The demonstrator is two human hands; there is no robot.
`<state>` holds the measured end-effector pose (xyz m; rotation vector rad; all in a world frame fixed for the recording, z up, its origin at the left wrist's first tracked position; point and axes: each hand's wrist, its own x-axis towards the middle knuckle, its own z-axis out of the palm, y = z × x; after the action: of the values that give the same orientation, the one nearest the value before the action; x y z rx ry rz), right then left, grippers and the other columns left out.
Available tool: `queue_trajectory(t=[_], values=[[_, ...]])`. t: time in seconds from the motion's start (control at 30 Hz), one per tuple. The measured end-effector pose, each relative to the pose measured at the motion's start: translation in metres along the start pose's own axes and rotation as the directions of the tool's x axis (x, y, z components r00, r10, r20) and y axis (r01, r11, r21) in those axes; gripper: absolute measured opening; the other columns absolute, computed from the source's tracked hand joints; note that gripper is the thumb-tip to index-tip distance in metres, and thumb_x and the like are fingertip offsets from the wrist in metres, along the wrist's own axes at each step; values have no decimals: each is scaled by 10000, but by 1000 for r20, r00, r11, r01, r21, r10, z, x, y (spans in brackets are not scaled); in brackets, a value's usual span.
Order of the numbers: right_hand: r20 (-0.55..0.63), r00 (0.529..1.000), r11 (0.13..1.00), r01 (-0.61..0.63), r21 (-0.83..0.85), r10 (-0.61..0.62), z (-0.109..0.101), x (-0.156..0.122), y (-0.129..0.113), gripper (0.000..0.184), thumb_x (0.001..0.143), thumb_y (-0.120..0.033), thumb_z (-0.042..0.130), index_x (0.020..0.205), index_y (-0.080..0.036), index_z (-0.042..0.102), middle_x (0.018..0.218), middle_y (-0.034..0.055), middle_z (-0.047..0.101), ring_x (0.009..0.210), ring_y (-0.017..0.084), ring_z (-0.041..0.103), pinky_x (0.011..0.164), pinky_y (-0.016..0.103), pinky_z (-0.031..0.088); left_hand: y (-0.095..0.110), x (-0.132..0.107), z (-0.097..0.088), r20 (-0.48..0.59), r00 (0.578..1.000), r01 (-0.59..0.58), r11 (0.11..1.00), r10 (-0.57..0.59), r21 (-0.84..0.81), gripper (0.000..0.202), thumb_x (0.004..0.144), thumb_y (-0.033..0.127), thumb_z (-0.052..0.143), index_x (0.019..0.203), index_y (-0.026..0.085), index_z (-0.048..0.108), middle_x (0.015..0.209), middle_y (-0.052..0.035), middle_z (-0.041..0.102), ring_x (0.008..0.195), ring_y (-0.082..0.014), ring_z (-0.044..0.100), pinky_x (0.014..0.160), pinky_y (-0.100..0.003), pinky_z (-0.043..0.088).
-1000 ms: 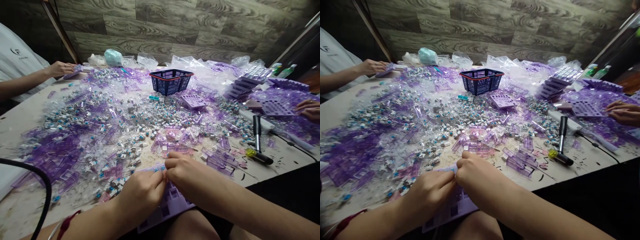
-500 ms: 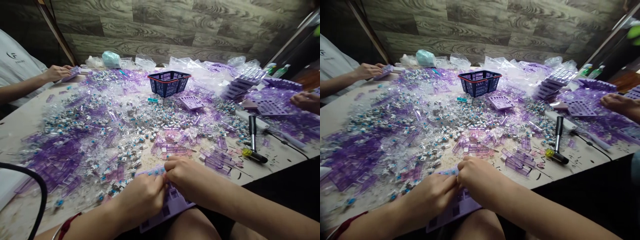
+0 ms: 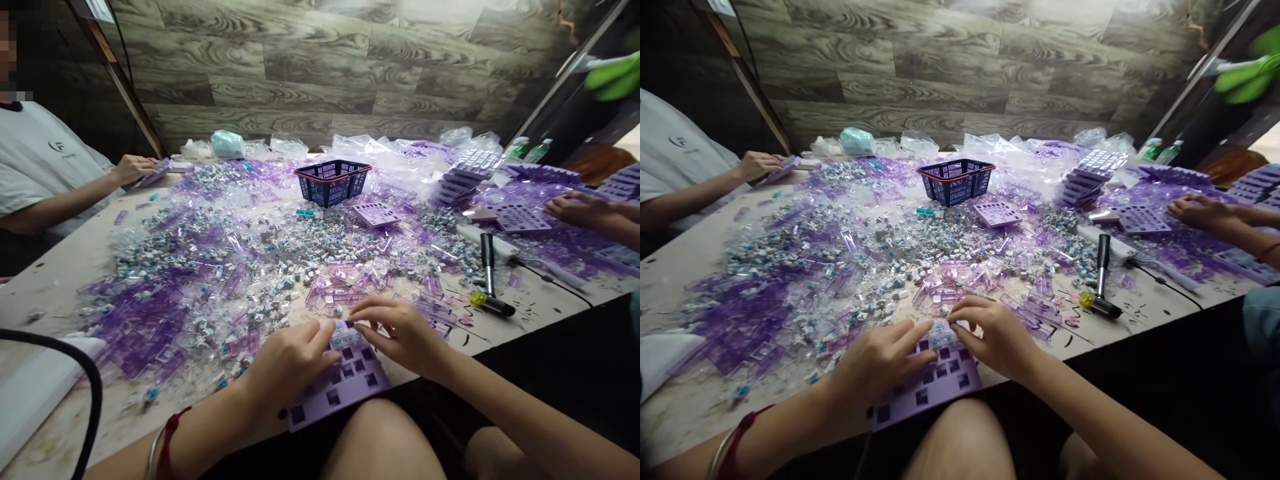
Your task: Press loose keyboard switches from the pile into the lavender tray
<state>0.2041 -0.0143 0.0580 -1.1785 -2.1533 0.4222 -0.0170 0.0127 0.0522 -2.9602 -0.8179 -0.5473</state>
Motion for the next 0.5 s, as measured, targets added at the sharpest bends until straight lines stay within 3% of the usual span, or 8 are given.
queue_trajectory(t=[0.07,0.17,0.23,0.37,0.5], values=[[-4,996,993,-94,-74,94,-3,-2,0,203,861,-224,578,1038,-185,669,1027,87,661,953,206,608,816,334,503,0,3,-5,90,987,135,991,-133,-14,505,786,393,708,1152,98,523,857,-67,643,729,-232,654,591,-299,522],[64,990,988,-124,-89,130,-4,-1,-1,280,847,-254,613,1114,-178,641,1079,103,640,1028,235,576,888,392,474,1,7,-10,233,937,274,961,-261,-25,328,820,427,656,937,126,599,866,-71,641,758,-246,656,637,-323,520],[73,990,992,-121,-43,124,-2,1,-2,277,844,-268,623,1107,-181,641,1066,97,643,1035,231,568,883,380,468,2,8,-10,261,924,298,954,-280,-29,285,835,416,641,826,134,599,838,-63,634,736,-244,651,634,-328,513],[88,990,994,-107,12,106,2,7,-5,299,782,-317,697,1049,-188,659,991,80,642,983,224,565,860,363,453,-1,5,-4,167,959,234,972,-227,-23,283,815,406,668,781,137,587,776,-51,618,694,-222,639,605,-301,499],[98,976,980,-198,31,194,0,12,-11,383,701,-341,762,1021,-161,654,945,76,628,893,220,566,787,341,452,-3,-2,-1,-95,995,45,999,-43,12,317,906,436,525,796,143,567,704,-23,571,577,-179,597,496,-263,443]])
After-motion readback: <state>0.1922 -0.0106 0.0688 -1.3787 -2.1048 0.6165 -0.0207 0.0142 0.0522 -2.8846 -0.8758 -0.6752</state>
